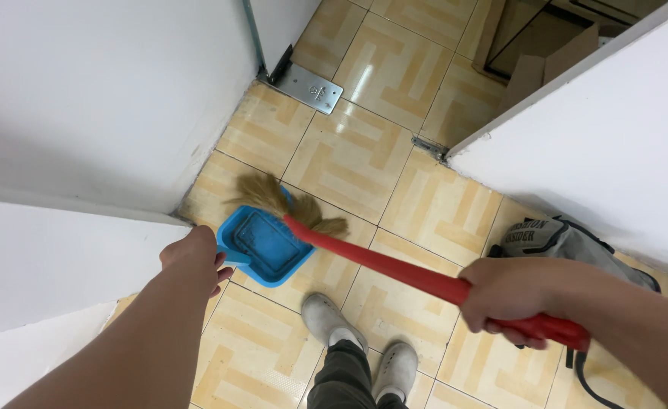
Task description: The person sweeps a tiled floor using a broom and a dustpan, navigating through various rooms and around objects like stairs, a mop bucket, and furniture. They continuously sweep debris into the dustpan while moving it to different locations to clean the entire area.
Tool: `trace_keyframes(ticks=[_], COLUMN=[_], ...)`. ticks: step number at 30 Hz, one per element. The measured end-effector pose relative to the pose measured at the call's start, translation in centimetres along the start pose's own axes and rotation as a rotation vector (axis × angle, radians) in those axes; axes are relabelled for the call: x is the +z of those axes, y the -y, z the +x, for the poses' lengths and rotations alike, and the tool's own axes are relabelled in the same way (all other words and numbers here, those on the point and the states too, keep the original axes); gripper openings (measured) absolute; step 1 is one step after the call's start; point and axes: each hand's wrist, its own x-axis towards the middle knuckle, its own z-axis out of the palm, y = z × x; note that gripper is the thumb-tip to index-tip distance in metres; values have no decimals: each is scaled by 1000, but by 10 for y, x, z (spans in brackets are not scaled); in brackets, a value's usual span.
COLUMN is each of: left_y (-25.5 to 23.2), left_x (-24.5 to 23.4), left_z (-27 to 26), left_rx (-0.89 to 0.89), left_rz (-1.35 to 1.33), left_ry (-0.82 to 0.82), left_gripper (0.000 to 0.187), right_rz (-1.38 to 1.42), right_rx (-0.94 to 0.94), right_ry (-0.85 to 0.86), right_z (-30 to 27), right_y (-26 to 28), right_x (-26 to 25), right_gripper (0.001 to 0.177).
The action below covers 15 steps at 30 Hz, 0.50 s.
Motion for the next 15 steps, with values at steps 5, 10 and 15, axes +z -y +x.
trace_keyframes(ticks=[5, 10, 15], left_y=[11, 15, 6], left_x=[-14, -29, -37], left_z=[-6, -3, 9], left_rx=[39, 10, -94], left_rz=[-65, -232, -348], left_ry=[-15, -9, -28], left_gripper=[28, 31, 30], right_rz=[11, 10, -58], right_rx=[83, 37, -57], right_ry=[-91, -453, -557], right_z=[-2, 60, 80], right_y=[-50, -52, 86], right_x=[-79, -190, -223], right_gripper=[39, 52, 21])
